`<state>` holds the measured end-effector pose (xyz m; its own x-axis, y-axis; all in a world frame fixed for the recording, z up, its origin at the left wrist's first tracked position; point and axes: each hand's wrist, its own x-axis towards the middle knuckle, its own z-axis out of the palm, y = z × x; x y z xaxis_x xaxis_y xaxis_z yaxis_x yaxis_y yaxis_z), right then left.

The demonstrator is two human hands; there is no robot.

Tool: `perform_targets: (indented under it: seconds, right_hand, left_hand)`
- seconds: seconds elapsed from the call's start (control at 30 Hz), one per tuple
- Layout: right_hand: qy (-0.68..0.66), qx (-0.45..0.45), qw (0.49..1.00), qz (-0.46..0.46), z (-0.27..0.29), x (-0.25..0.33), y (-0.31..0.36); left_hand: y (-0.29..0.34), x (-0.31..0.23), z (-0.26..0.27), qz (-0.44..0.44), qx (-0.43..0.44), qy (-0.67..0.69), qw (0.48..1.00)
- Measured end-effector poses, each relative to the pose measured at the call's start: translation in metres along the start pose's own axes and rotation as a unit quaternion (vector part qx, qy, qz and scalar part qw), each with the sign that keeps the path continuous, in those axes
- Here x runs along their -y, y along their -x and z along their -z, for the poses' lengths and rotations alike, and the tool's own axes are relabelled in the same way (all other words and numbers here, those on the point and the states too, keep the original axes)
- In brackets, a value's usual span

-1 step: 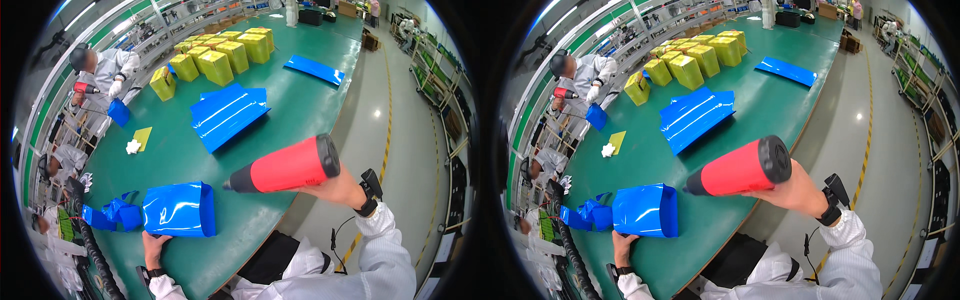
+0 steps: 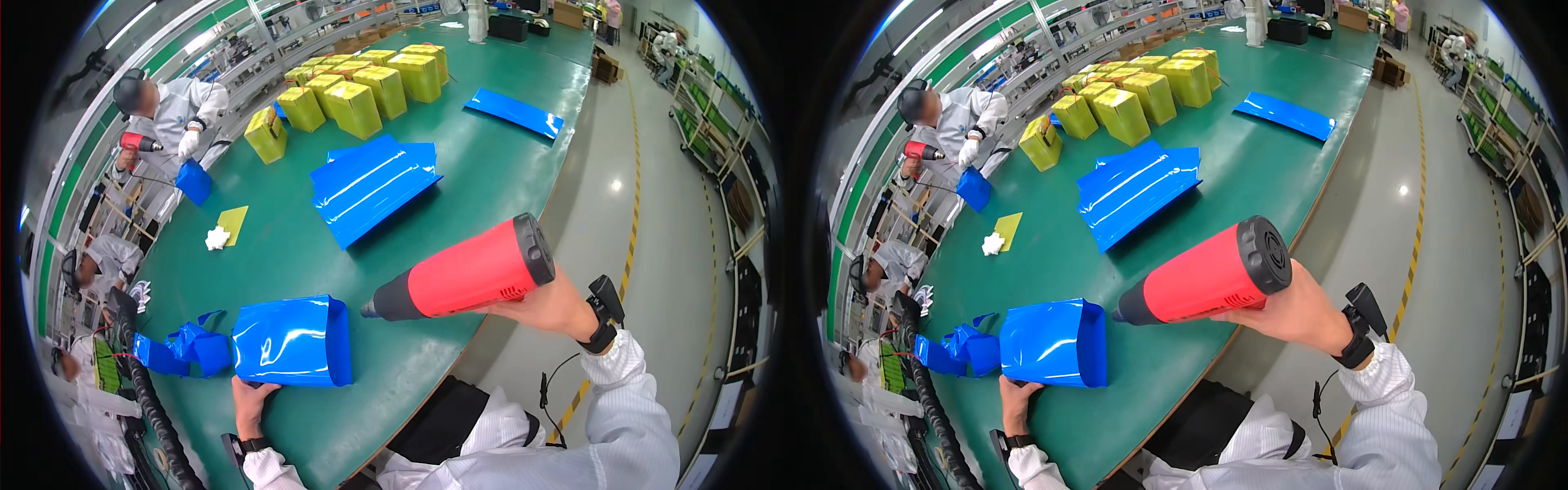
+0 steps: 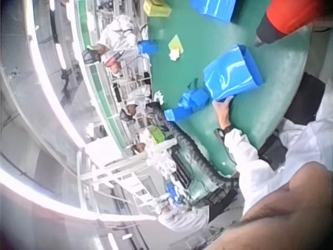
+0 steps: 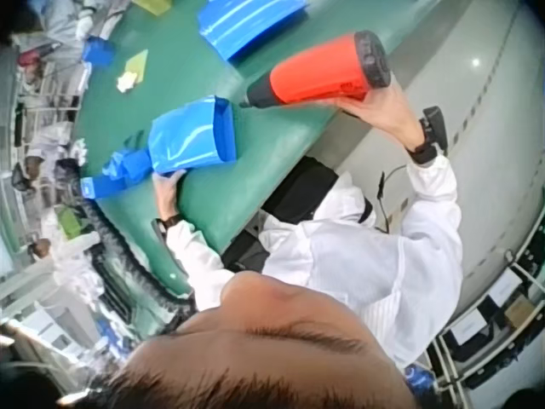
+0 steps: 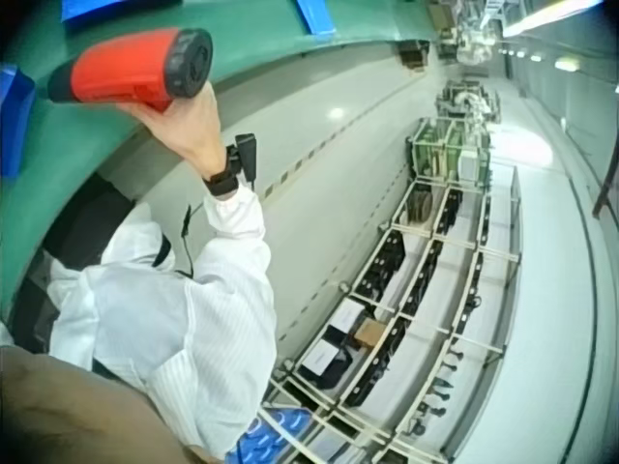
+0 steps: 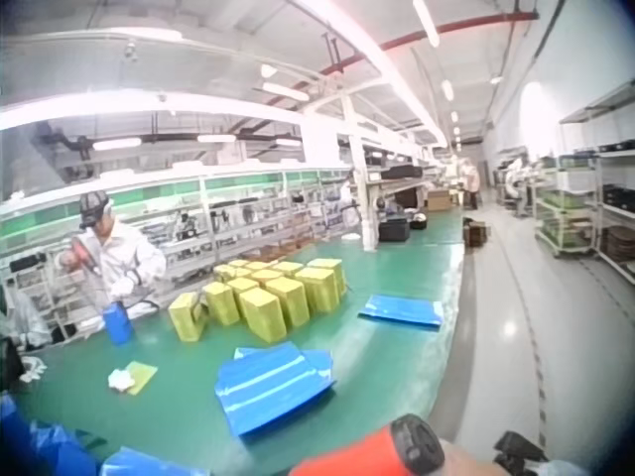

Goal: Apply heat to shrink blue plastic casing around battery components using a heat gun.

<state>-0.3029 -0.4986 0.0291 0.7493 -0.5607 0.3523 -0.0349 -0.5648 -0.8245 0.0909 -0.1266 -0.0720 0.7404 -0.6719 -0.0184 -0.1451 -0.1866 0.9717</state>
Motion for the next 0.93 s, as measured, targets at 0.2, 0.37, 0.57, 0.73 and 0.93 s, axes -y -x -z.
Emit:
perform_targets:
  seconds: [0.2, 0.37, 0.57, 0.73, 0.93]
  right_hand:
    - [0.014, -0.031, 0.999, 0.032, -0.012, -0.009, -0.006]
    - [0.009, -0.026, 1.0, 0.012, -0.012, -0.004, -0.006]
    - [-0.012, -0.016, 1.0, 0.008, -0.012, -0.006, -0.005]
    - [0.023, -0.019, 0.999, 0.039, -0.013, -0.008, 0.0]
    - [0.017, -0.012, 0.999, 0.034, -0.017, -0.007, 0.006]
  left_hand:
    - [-0.001, -0.006, -0.004, 0.002, -0.006, -0.007, 1.0]
    - [-0.001, 0.0, 0.001, 0.006, -0.003, -0.023, 1.0]
    - [-0.001, 0.002, 0.0, 0.003, -0.002, -0.013, 1.0]
    - [-0.002, 0.003, 0.002, 0.004, 0.0, -0.025, 1.0]
    - [0.0, 0.0, 0.001, 0.005, 0.004, -0.023, 1.0]
